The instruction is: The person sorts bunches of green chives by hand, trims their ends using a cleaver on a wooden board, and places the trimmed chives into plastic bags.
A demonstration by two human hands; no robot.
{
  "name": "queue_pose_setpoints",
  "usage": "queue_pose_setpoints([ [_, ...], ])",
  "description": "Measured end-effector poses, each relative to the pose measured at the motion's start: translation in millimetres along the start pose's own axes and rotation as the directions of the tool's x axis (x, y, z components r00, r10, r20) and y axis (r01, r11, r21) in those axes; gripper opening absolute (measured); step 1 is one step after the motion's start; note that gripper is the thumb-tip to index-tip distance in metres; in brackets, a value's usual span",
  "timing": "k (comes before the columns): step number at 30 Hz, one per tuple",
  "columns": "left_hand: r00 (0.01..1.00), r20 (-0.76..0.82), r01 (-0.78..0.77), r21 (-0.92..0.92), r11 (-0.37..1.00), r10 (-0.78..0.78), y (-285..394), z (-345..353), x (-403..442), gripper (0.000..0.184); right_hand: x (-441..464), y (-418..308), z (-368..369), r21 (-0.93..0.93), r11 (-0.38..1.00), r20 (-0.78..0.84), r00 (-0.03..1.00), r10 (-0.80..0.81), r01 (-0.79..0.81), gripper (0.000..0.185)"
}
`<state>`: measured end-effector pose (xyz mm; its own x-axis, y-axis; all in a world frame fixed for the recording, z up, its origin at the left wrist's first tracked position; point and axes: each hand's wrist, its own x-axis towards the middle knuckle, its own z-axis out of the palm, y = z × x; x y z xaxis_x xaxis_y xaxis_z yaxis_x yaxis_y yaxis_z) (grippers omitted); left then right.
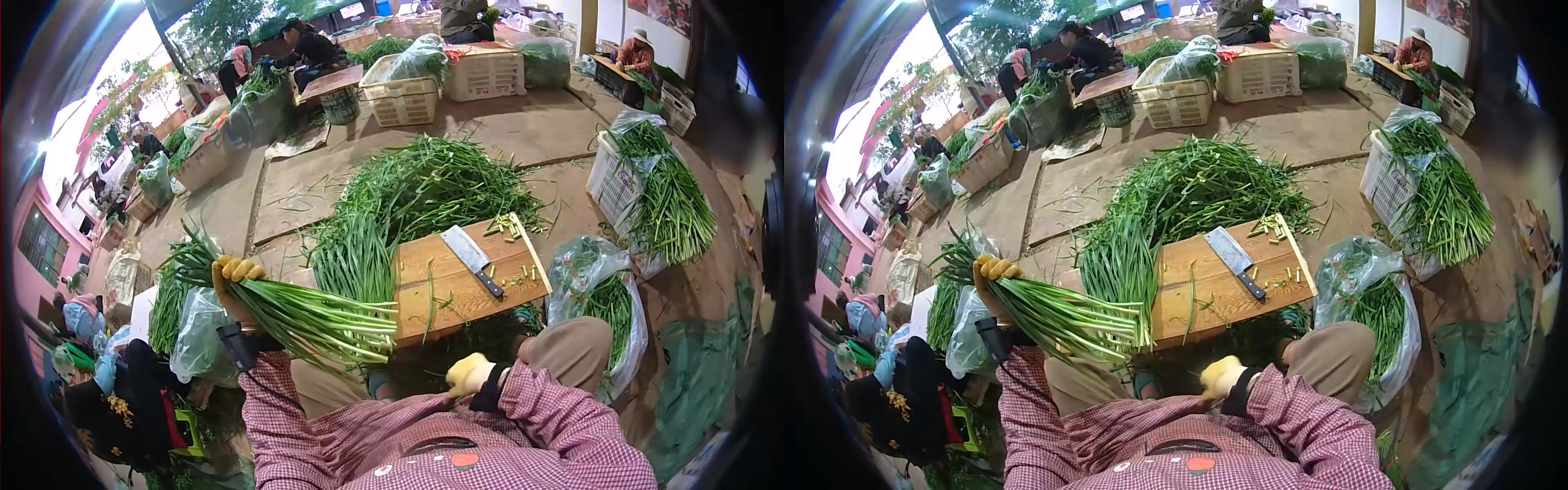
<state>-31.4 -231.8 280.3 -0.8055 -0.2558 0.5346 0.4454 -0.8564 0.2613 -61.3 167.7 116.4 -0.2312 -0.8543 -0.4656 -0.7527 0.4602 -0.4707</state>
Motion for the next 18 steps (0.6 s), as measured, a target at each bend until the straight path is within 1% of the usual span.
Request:
queue_pose_setpoints([
  [1, 1.000, -0.019, -0.010, 0.008, 1.000, 0.010, 3.8, -1.8, -1.9, 0.023, -9.4, -2.7, -14.0, -0.215, 0.971, 0.126, 0.983, 0.137, -0.107, 0.040],
  [2, 1.000, -0.023, -0.012, 0.013, 1.000, 0.012, 3.8, -2.3, -2.8, 0.023, -0.3, 11.6, -6.6, -0.178, 0.972, -0.051, 0.988, 0.145, -0.151, 0.033],
  [3, 0.998, -0.057, -0.014, 0.025, 1.000, 0.015, 3.3, -2.8, -4.3, 0.024, 10.5, 27.4, -3.7, -0.132, 0.986, -0.295, 0.954, 0.057, -0.100, 0.031],
  [4, 0.996, -0.089, -0.017, 0.037, 0.999, 0.020, 2.3, -2.9, -5.2, 0.024, 28.5, 43.4, -5.7, -0.073, 0.994, -0.426, 0.904, 0.044, -0.083, 0.030],
  [5, 0.992, -0.120, -0.020, 0.048, 0.999, 0.026, 0.2, -3.1, -6.1, 0.024, 38.5, 52.7, -15.7, -0.059, 0.997, -0.555, 0.832, 0.012, -0.054, 0.030],
  [6, 0.993, -0.114, 0.002, 0.112, 0.994, 0.011, -2.7, -2.4, -7.2, 0.024, 54.1, 66.7, -23.1, -0.050, 0.997, -0.557, 0.830, 0.019, -0.057, 0.034],
  [7, 0.992, -0.123, -0.003, 0.125, 0.992, 0.019, -4.3, -1.3, -7.7, 0.024, 61.2, 65.1, -42.0, -0.008, 0.979, -0.411, 0.894, 0.181, -0.202, 0.044],
  [9, 0.989, -0.144, -0.006, 0.153, 0.988, 0.028, -6.8, 2.0, -8.4, 0.023, 97.0, 94.1, -31.7, 0.066, 0.941, -0.497, 0.807, 0.319, -0.332, 0.058],
  [10, 0.987, -0.157, -0.006, 0.137, 0.991, 0.027, -6.8, 6.7, -7.9, 0.023, 110.2, 106.9, -23.6, 0.125, 0.925, -0.487, 0.790, 0.373, -0.360, 0.062],
  [11, 0.986, -0.164, 0.000, 0.160, 0.987, 0.026, -3.6, 7.7, -6.9, 0.023, 116.9, 109.8, -22.2, 0.184, 0.904, -0.472, 0.772, 0.425, -0.386, 0.067],
  [12, 0.985, -0.172, 0.004, 0.184, 0.983, 0.028, 1.5, 7.6, -6.2, 0.024, 121.0, 107.4, -14.2, 0.159, 0.925, -0.492, 0.785, 0.377, -0.344, 0.068],
  [13, 0.983, -0.183, 0.009, 0.206, 0.978, 0.030, 7.1, 9.0, -6.0, 0.024, 121.0, 102.8, -2.1, -0.022, 0.969, -0.481, 0.853, 0.204, -0.244, 0.065],
  [14, 0.967, -0.243, -0.006, 0.289, 0.957, 0.080, 11.7, 14.0, -4.4, 0.024, 121.7, 102.2, 15.7, -0.086, 0.996, -0.386, 0.921, -0.039, 0.007, 0.061],
  [15, 0.958, -0.277, 0.015, 0.315, 0.949, 0.077, 16.7, 13.3, -2.2, 0.022, 101.4, 84.4, 14.7, -0.255, 0.922, -0.351, 0.861, -0.368, 0.291, 0.048],
  [16, 0.947, -0.311, 0.033, 0.338, 0.941, 0.078, 22.4, 10.7, 0.2, 0.020, 83.5, 63.3, 1.3, -0.168, 0.858, -0.107, 0.856, -0.506, 0.486, 0.038],
  [17, 0.933, -0.349, 0.051, 0.358, 0.932, 0.083, 28.4, 9.3, 1.2, 0.019, 69.9, 52.6, -4.2, 0.131, 0.938, 0.199, 0.918, -0.343, 0.322, 0.031],
  [18, 0.889, -0.446, 0.089, 0.385, 0.919, 0.101, 26.5, 12.4, 4.0, 0.021, 58.1, 44.9, -20.4, 0.153, 0.939, 0.116, 0.938, -0.327, 0.308, 0.032],
])
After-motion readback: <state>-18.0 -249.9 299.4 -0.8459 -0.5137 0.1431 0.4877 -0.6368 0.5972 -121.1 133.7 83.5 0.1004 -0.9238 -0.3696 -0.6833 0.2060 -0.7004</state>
